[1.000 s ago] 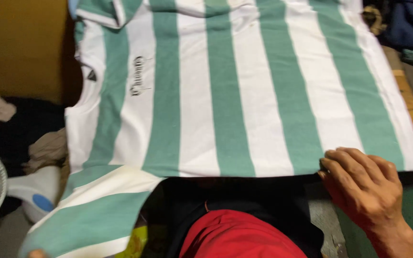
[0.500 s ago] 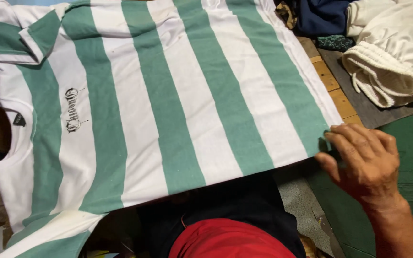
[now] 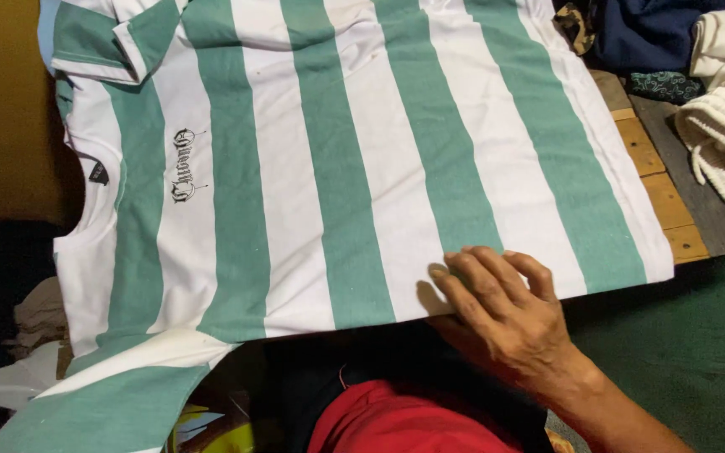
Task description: Folding a striped polo shirt on a wooden surface.
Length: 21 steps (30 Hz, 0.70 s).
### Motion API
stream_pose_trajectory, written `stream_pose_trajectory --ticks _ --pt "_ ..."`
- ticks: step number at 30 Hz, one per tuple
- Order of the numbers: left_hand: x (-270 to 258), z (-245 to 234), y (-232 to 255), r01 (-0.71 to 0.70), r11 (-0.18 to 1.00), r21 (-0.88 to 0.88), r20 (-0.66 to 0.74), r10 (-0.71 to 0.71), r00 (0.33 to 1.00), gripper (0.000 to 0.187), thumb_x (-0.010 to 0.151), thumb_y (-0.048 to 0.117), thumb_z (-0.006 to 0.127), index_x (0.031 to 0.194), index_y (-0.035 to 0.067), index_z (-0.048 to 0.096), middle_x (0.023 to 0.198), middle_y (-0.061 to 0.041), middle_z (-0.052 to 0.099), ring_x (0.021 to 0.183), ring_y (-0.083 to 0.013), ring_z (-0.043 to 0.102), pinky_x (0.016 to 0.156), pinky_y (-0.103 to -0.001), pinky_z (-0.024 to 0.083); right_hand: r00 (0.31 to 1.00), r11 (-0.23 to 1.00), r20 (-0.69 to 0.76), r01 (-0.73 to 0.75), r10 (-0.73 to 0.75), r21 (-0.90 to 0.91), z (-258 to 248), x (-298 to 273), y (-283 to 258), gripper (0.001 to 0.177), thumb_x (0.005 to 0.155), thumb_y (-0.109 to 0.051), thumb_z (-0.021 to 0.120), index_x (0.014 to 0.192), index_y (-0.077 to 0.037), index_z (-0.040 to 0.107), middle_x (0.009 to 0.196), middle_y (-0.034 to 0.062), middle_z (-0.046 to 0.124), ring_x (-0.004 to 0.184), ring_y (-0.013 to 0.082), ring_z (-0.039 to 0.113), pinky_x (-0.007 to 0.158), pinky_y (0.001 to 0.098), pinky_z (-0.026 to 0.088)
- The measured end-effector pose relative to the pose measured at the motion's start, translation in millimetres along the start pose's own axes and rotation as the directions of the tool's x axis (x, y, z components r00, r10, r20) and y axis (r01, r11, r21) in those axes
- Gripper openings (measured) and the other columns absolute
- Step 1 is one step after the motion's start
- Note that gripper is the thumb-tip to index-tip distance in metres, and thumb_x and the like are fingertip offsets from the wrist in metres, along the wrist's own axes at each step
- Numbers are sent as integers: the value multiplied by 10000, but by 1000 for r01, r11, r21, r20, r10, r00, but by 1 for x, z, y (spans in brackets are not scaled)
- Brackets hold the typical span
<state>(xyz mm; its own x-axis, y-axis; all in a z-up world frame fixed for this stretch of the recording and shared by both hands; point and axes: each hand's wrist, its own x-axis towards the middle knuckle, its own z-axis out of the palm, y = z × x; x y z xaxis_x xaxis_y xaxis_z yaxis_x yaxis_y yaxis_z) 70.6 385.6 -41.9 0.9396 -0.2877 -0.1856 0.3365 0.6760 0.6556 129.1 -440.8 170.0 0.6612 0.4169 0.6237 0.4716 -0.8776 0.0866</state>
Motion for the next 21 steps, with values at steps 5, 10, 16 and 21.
stream_pose_trajectory --ticks 5,10,16,21 --pt "30 31 -14 -11 1000 0 2 11 1000 849 1082 486 715 1560 -25 234 1416 -240 498 1035 -215 646 680 -206 600 996 989 70 48 -58 143 4 18 -16 363 903 -228 729 1230 -82 668 1282 86 682 1213 227 647 1053 431 409" --pt "64 213 -93 -52 999 -8 -22 52 998 916 1121 543 728 1603 -20 190 1480 -254 479 1077 -220 658 686 -200 620 998 969 13 54 -58 241 4 17 -17 223 881 -132 776 1086 -59 725 1167 78 743 1133 247 695 920 417 496" --pt "110 371 -129 -429 767 477 -433 630 645 526 1024 424 507 1387 46 464 1399 -116 607 1297 -252 648 1251 -498 499 998 973 55 22 -36 229 -5 7 -6 236 871 -133 759 1097 -73 726 1164 61 741 1131 239 697 933 403 483" --pt "111 376 -124 -421 763 490 -403 627 667 421 1027 469 565 1281 136 514 1248 -15 626 1207 -180 662 1218 -473 544 997 986 74 -14 2 166 -7 -3 4 236 873 -136 754 1102 -91 723 1178 51 738 1148 233 686 962 413 474"
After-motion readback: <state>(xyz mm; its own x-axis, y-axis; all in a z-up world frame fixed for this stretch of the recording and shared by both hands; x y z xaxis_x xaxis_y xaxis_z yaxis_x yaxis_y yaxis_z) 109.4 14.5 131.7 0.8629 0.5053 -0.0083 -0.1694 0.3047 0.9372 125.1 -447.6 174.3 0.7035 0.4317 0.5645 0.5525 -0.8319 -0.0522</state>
